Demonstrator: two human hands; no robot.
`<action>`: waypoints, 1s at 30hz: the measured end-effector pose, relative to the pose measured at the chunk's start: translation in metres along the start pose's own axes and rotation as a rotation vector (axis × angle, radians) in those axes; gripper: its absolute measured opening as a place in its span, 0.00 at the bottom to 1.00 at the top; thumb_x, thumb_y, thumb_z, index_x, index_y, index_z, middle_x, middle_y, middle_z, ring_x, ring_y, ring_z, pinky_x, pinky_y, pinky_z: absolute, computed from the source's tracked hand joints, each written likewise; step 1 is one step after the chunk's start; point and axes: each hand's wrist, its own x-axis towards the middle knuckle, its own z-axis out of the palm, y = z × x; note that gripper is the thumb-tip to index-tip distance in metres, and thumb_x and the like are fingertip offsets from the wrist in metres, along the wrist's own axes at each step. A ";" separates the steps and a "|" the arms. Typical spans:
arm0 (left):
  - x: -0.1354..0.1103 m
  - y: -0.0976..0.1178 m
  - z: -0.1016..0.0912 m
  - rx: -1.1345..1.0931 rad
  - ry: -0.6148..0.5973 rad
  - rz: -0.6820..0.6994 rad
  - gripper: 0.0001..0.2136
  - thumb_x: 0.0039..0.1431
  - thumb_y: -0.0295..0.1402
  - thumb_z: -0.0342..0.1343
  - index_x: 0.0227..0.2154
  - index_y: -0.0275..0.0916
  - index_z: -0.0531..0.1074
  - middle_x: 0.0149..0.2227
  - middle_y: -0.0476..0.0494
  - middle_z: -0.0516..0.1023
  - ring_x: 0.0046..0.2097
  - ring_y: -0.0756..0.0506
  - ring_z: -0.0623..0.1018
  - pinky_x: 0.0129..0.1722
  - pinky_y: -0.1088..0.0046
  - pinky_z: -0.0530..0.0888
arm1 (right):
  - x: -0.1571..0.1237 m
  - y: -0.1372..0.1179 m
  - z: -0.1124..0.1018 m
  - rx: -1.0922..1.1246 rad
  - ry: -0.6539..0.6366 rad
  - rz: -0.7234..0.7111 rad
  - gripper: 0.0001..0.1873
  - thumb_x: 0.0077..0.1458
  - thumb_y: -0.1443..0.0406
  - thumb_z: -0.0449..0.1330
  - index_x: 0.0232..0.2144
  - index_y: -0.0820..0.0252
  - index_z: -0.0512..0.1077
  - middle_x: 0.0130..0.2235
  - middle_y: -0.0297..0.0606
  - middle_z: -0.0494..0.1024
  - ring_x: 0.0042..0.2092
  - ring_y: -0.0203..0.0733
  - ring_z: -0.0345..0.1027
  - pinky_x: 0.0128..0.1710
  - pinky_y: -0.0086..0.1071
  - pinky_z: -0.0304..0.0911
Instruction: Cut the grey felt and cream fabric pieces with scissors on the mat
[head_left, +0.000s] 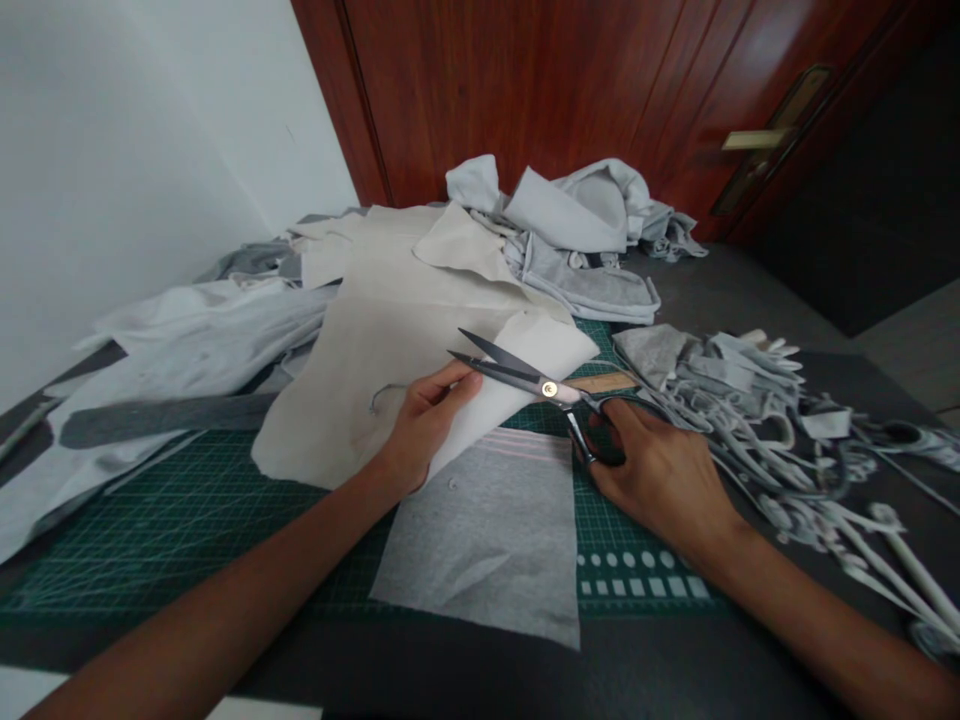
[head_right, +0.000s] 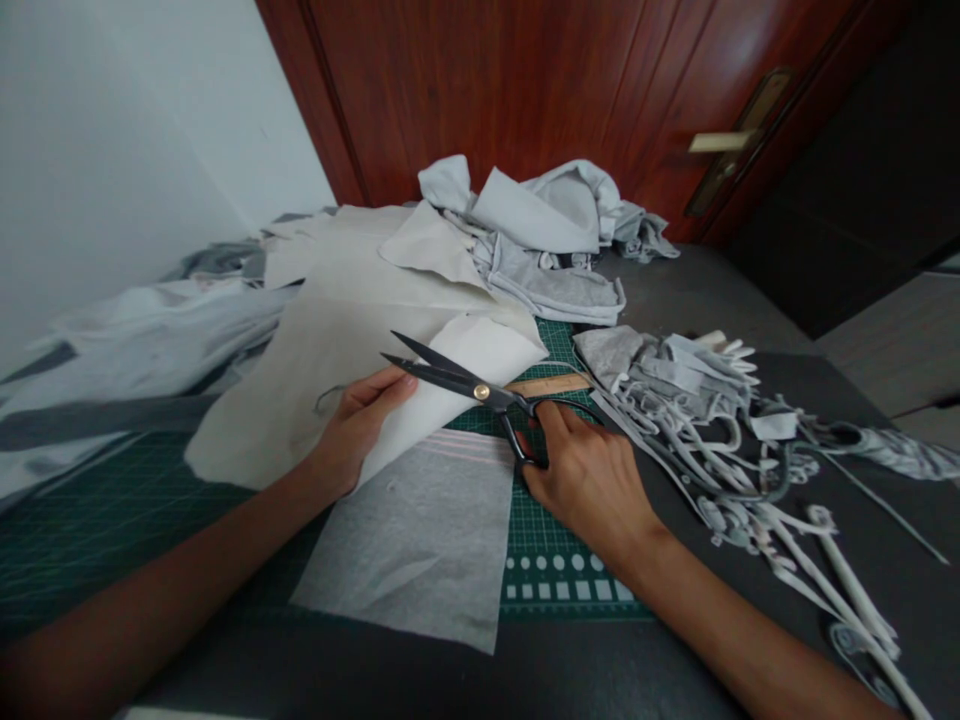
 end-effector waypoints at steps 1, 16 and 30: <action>0.000 0.000 0.000 -0.003 0.005 -0.008 0.11 0.53 0.43 0.64 0.32 0.42 0.83 0.31 0.49 0.79 0.31 0.47 0.70 0.30 0.73 0.64 | 0.000 -0.001 0.000 0.001 -0.007 0.006 0.06 0.51 0.66 0.58 0.34 0.59 0.68 0.30 0.36 0.78 0.27 0.41 0.70 0.25 0.30 0.48; -0.001 0.002 0.000 0.008 0.025 -0.012 0.12 0.51 0.45 0.66 0.31 0.42 0.83 0.32 0.47 0.81 0.34 0.45 0.74 0.32 0.71 0.68 | 0.000 -0.001 -0.001 -0.012 0.003 0.005 0.02 0.54 0.66 0.56 0.32 0.58 0.67 0.27 0.35 0.76 0.25 0.40 0.67 0.24 0.30 0.46; -0.001 0.000 0.000 -0.008 0.016 0.001 0.09 0.53 0.42 0.66 0.34 0.44 0.84 0.33 0.49 0.82 0.35 0.45 0.74 0.33 0.71 0.68 | -0.001 0.001 0.000 -0.017 0.055 -0.007 0.04 0.56 0.66 0.53 0.29 0.57 0.66 0.23 0.34 0.73 0.23 0.39 0.65 0.23 0.31 0.43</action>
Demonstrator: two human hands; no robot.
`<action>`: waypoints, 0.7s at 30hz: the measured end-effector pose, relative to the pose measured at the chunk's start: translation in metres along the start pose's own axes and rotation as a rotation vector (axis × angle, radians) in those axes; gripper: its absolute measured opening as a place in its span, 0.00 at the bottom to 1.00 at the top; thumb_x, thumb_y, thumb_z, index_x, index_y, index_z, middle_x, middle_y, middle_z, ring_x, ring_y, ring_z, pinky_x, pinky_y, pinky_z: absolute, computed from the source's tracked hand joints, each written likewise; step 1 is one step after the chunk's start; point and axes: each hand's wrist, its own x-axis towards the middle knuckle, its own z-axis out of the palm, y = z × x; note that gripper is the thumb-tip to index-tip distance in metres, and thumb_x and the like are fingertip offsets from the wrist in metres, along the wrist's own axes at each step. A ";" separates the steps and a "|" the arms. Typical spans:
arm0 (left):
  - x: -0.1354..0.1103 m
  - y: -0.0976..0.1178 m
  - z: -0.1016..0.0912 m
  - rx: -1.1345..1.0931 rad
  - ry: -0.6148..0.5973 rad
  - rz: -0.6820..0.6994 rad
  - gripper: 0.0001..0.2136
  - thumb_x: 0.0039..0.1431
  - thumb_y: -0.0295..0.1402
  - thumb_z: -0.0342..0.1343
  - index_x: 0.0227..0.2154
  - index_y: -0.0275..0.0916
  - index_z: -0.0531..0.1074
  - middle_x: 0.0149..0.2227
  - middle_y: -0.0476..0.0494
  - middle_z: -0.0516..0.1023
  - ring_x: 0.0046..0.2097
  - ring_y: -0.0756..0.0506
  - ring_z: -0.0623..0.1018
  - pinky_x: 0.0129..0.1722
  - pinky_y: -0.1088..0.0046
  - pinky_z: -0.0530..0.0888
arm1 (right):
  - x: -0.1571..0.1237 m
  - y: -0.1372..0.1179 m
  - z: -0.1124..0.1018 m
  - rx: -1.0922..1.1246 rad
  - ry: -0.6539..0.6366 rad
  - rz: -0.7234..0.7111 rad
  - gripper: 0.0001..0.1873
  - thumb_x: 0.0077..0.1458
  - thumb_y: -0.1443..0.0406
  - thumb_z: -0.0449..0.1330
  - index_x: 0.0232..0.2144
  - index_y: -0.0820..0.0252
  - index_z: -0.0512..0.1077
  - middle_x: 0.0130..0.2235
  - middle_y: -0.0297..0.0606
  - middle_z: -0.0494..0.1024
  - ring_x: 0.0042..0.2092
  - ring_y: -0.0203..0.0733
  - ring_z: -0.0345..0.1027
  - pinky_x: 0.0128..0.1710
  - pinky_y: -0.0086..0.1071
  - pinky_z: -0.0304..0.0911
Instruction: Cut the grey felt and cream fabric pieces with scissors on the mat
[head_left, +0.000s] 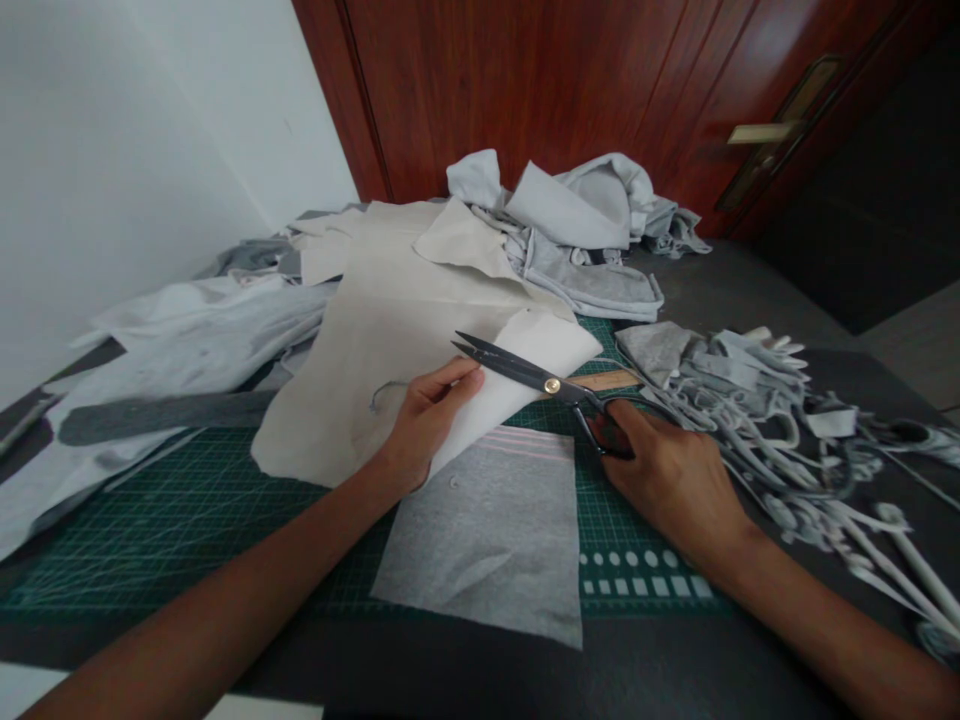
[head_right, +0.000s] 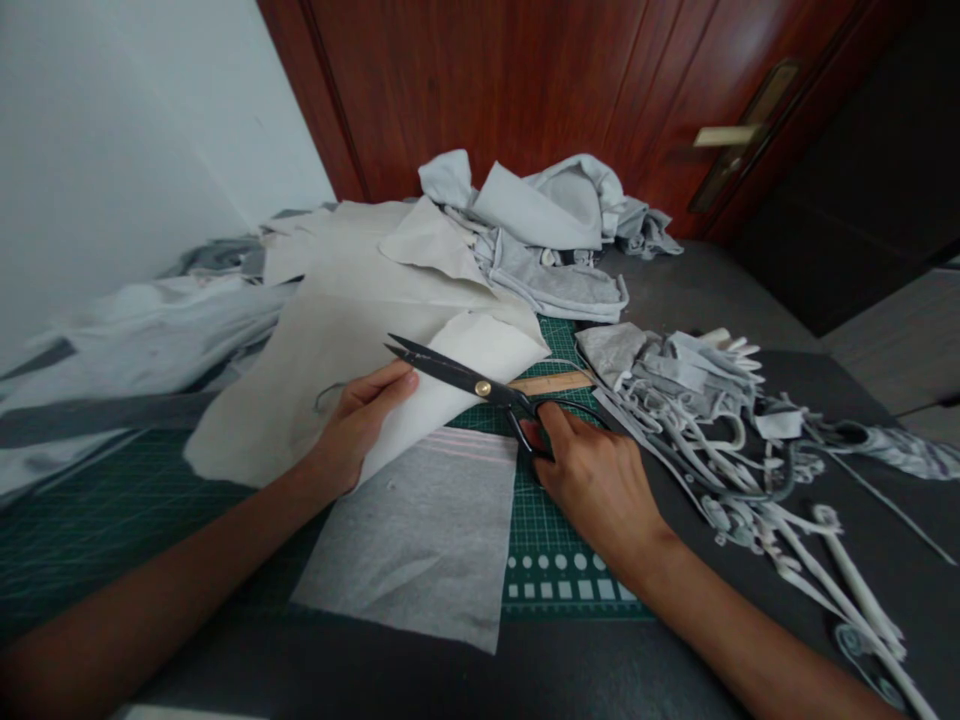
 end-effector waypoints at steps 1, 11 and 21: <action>0.000 0.000 0.000 0.002 0.003 0.001 0.09 0.54 0.42 0.66 0.33 0.44 0.84 0.33 0.49 0.81 0.35 0.45 0.74 0.33 0.71 0.68 | 0.000 0.001 0.000 -0.001 0.001 0.007 0.04 0.56 0.66 0.53 0.29 0.57 0.66 0.23 0.34 0.73 0.23 0.39 0.65 0.23 0.31 0.43; 0.000 0.000 0.001 -0.003 -0.012 0.001 0.12 0.53 0.43 0.66 0.35 0.43 0.84 0.34 0.48 0.83 0.34 0.45 0.75 0.32 0.71 0.68 | 0.001 -0.005 -0.001 -0.055 -0.004 0.027 0.03 0.52 0.66 0.57 0.32 0.58 0.67 0.29 0.37 0.77 0.28 0.42 0.69 0.26 0.32 0.48; 0.000 0.001 0.001 -0.005 -0.005 -0.021 0.10 0.54 0.43 0.65 0.34 0.43 0.84 0.31 0.48 0.81 0.33 0.45 0.74 0.32 0.71 0.67 | 0.000 -0.004 -0.002 -0.036 0.001 0.009 0.04 0.56 0.64 0.54 0.30 0.58 0.66 0.25 0.35 0.74 0.25 0.40 0.67 0.25 0.31 0.45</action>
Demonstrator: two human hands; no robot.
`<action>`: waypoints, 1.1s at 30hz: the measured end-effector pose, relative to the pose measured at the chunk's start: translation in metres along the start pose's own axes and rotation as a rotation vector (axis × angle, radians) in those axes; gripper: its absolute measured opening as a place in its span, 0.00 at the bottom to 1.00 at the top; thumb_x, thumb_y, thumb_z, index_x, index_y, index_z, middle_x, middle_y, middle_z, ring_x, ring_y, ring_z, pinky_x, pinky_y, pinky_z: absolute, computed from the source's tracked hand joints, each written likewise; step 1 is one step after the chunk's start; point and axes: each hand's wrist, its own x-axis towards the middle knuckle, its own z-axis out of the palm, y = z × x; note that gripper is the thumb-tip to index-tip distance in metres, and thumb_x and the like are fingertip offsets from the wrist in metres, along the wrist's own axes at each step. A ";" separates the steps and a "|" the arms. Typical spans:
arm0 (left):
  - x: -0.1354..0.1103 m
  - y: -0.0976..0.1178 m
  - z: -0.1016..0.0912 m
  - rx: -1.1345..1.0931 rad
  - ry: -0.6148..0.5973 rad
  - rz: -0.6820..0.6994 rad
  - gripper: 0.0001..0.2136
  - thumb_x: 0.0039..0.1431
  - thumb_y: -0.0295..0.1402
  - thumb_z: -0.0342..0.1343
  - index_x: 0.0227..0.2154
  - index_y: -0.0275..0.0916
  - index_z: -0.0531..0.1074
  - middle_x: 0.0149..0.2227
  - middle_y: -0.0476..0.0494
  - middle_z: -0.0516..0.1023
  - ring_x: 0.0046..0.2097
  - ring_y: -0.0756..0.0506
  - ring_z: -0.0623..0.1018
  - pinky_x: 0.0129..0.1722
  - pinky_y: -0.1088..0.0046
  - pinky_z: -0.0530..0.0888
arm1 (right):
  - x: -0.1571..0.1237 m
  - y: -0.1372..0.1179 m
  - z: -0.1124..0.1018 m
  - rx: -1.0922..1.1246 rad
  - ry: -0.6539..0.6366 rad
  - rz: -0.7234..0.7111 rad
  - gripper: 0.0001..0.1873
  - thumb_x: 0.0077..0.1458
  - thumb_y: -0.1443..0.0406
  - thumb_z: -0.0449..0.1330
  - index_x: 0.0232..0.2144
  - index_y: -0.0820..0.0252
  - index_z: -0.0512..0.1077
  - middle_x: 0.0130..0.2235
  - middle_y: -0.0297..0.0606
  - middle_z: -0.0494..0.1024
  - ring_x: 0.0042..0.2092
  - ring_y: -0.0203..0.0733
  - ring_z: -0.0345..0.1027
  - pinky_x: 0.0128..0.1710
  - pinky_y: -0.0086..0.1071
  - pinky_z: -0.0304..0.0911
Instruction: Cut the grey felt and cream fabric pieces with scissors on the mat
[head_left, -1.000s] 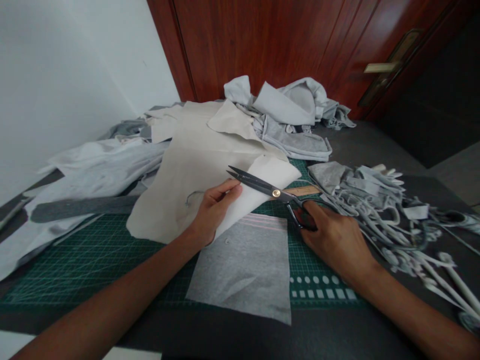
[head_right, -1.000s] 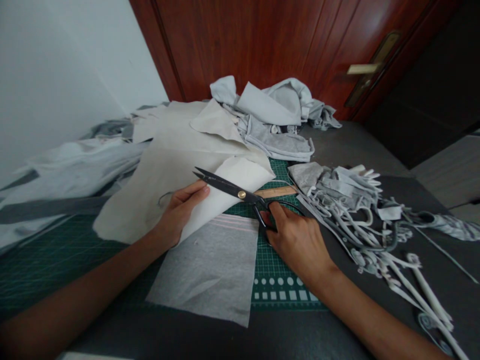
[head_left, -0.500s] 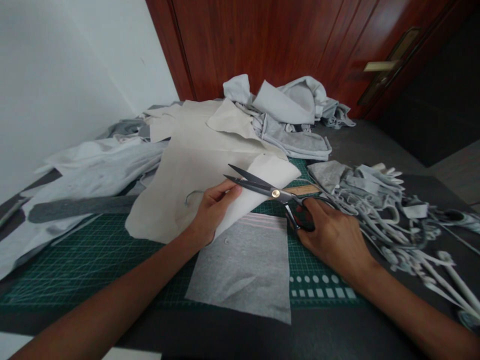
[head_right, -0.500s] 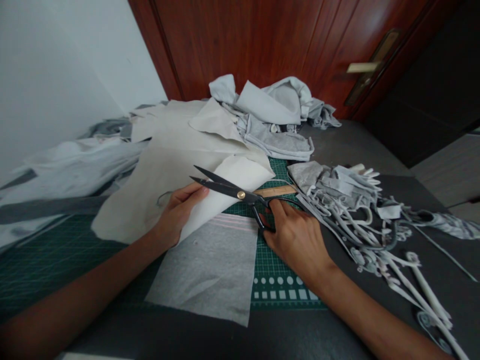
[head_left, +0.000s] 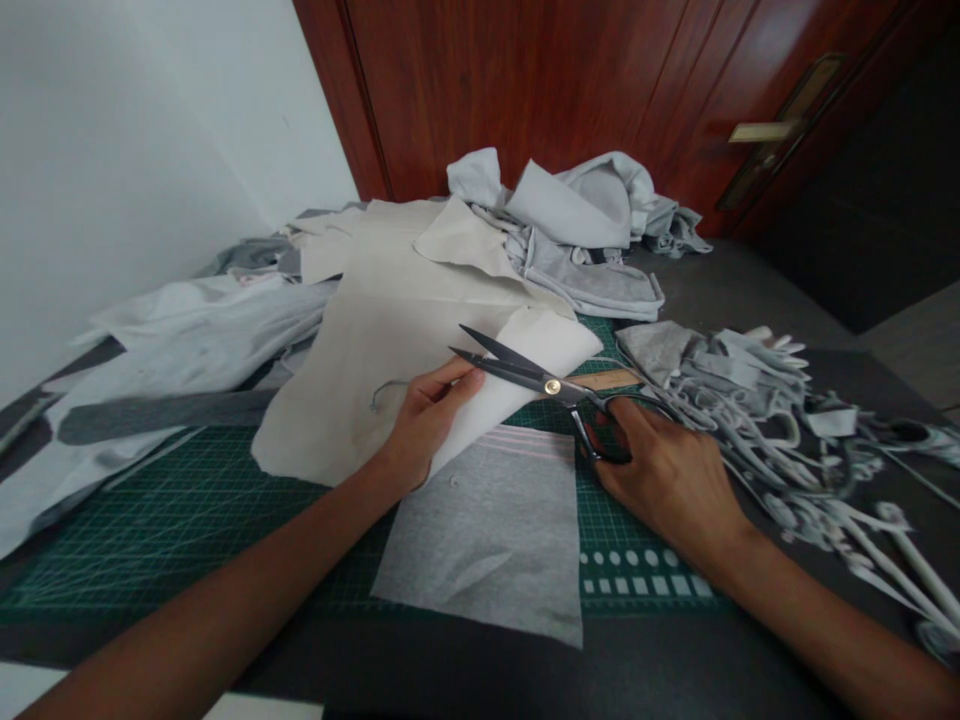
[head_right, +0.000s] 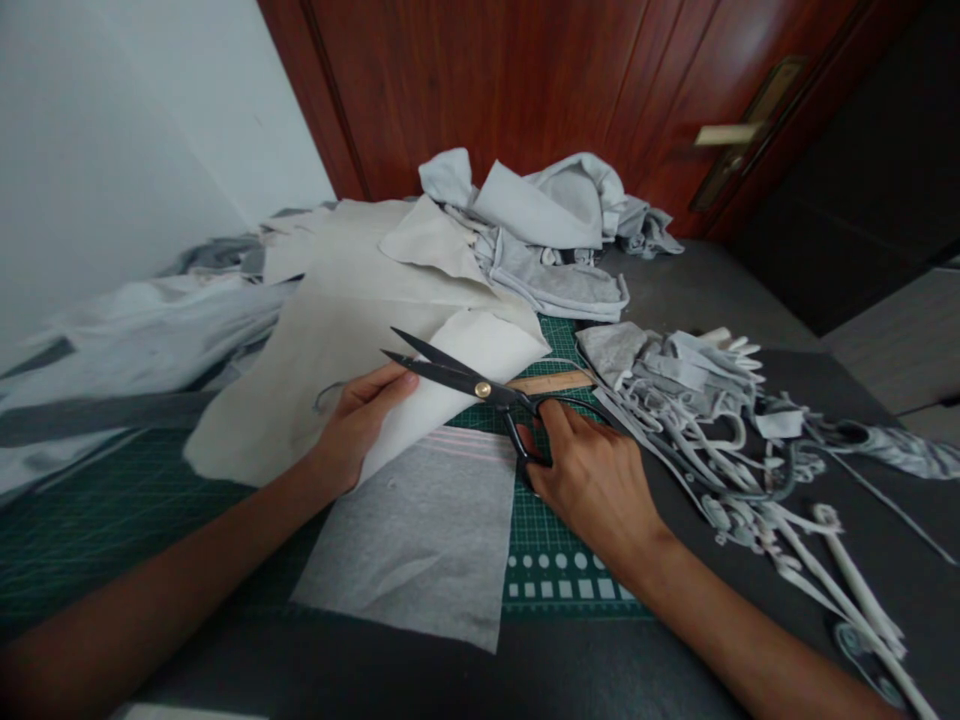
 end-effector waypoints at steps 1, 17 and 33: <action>0.000 0.000 0.000 0.003 0.002 0.000 0.10 0.54 0.43 0.65 0.33 0.43 0.83 0.31 0.48 0.80 0.33 0.45 0.73 0.32 0.71 0.67 | 0.000 0.000 0.000 0.008 0.008 -0.004 0.05 0.57 0.64 0.53 0.30 0.58 0.66 0.24 0.34 0.74 0.24 0.39 0.66 0.24 0.30 0.44; 0.002 -0.001 -0.002 0.037 0.016 0.012 0.10 0.54 0.42 0.65 0.34 0.43 0.84 0.34 0.47 0.82 0.37 0.44 0.76 0.36 0.70 0.69 | 0.001 0.000 -0.002 0.014 -0.001 -0.017 0.03 0.55 0.65 0.56 0.31 0.59 0.68 0.26 0.35 0.76 0.24 0.40 0.68 0.24 0.31 0.45; 0.001 0.000 -0.001 0.022 -0.008 0.031 0.08 0.55 0.40 0.64 0.32 0.44 0.84 0.33 0.50 0.81 0.34 0.48 0.73 0.36 0.72 0.69 | 0.000 0.002 0.000 0.000 0.001 -0.014 0.04 0.57 0.67 0.54 0.30 0.58 0.67 0.24 0.34 0.74 0.23 0.39 0.66 0.23 0.31 0.42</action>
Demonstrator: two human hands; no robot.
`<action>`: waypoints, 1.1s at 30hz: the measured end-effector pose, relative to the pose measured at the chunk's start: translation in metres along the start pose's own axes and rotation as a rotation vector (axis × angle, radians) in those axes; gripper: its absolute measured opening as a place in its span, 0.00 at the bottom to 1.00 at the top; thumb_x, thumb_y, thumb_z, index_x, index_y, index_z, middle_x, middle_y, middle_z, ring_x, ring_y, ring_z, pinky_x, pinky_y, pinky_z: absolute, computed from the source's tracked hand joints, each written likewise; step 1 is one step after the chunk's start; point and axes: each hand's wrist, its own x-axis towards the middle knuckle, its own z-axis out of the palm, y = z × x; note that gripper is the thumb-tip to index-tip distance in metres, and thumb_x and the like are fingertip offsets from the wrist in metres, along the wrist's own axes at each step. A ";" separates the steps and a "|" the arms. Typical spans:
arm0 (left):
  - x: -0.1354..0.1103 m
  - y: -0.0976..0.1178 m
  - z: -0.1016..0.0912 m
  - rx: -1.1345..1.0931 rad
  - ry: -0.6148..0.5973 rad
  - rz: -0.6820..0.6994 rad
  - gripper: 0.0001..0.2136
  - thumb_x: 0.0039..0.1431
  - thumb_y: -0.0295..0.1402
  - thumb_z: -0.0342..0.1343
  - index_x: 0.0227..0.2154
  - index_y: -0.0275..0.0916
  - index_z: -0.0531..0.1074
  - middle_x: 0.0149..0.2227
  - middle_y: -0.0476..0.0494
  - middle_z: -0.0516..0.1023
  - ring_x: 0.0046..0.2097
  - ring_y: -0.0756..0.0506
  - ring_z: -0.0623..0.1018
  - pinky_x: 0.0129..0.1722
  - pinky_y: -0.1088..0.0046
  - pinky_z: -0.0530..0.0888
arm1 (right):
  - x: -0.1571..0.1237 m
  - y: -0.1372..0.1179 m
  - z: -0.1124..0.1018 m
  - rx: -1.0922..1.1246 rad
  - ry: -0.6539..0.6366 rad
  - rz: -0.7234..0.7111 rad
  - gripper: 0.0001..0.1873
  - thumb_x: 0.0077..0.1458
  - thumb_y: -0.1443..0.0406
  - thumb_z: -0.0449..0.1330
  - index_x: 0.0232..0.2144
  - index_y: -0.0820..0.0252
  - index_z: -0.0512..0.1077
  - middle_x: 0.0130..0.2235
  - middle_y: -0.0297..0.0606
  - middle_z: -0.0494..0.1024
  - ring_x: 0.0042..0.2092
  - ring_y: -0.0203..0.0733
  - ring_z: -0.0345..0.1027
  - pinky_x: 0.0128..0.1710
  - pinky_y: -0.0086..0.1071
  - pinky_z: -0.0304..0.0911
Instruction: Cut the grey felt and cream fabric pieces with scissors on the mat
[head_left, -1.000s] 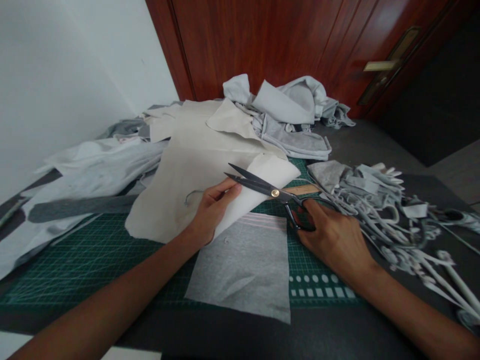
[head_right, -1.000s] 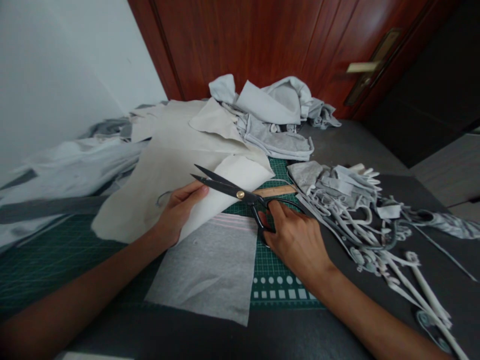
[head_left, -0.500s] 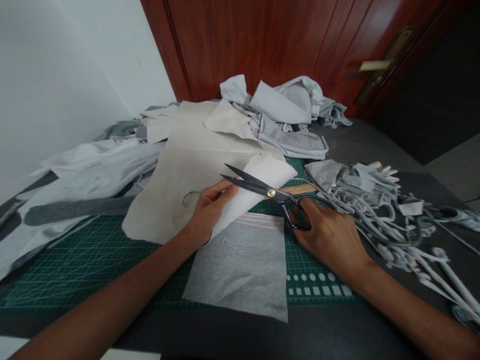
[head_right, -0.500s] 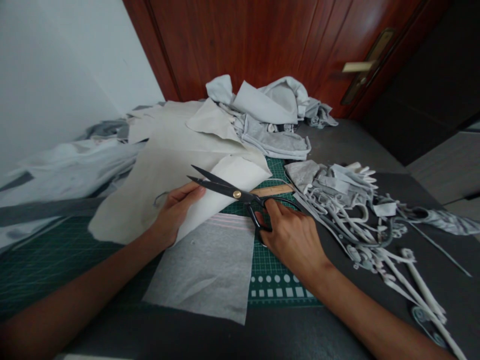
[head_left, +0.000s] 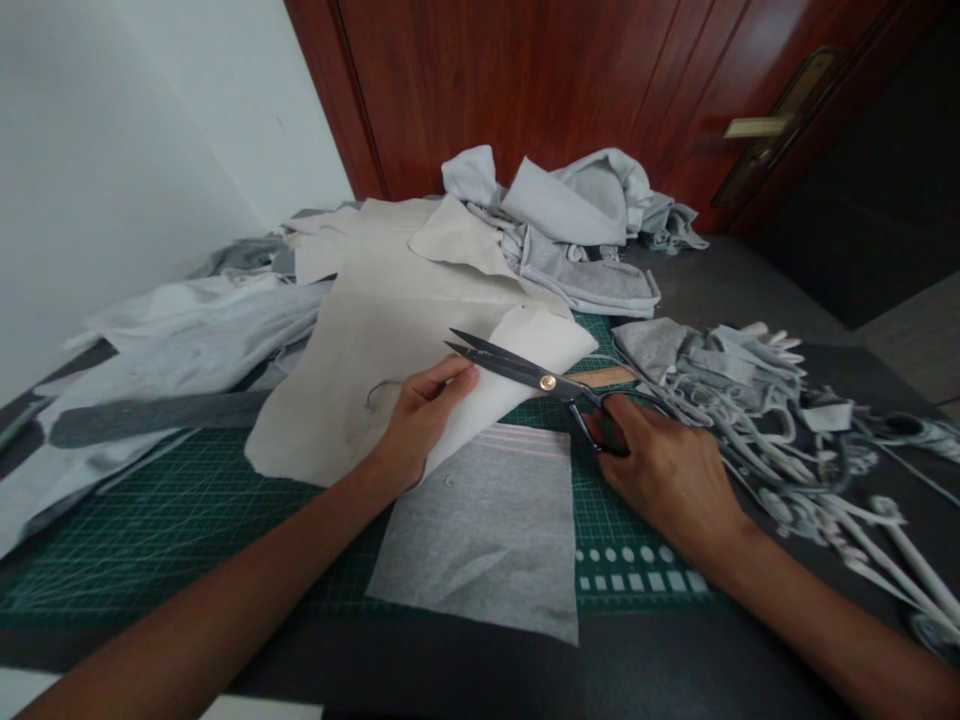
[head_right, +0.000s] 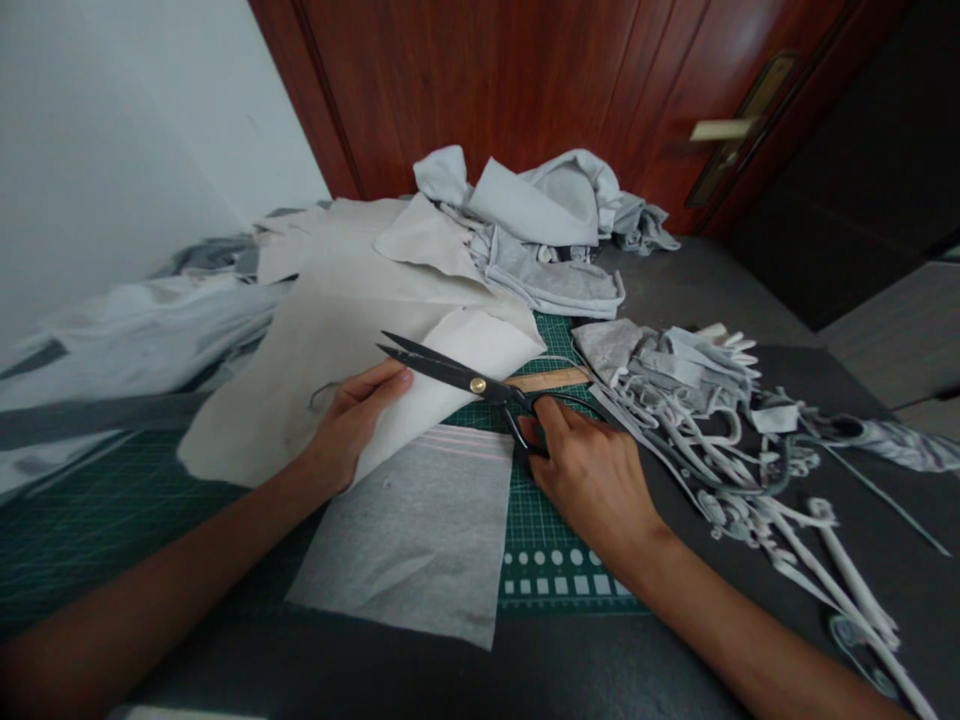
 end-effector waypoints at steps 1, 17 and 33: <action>0.000 0.000 0.000 -0.008 0.000 -0.002 0.08 0.55 0.40 0.64 0.32 0.44 0.84 0.33 0.50 0.82 0.34 0.47 0.74 0.36 0.72 0.69 | 0.000 0.000 0.000 -0.010 0.000 0.000 0.03 0.56 0.67 0.55 0.30 0.58 0.67 0.25 0.34 0.74 0.24 0.39 0.67 0.23 0.31 0.43; -0.001 -0.002 0.000 -0.024 0.019 -0.012 0.09 0.54 0.41 0.65 0.32 0.42 0.84 0.31 0.48 0.81 0.33 0.46 0.74 0.33 0.72 0.68 | 0.002 0.000 -0.001 -0.020 0.026 -0.016 0.02 0.54 0.66 0.55 0.31 0.59 0.67 0.26 0.36 0.75 0.25 0.39 0.67 0.25 0.31 0.45; -0.002 0.000 0.001 -0.016 0.025 -0.038 0.10 0.53 0.42 0.65 0.32 0.42 0.83 0.34 0.48 0.81 0.35 0.46 0.74 0.34 0.71 0.69 | 0.000 0.003 0.001 0.016 -0.003 -0.014 0.02 0.55 0.66 0.55 0.30 0.58 0.67 0.24 0.34 0.75 0.23 0.39 0.66 0.24 0.31 0.43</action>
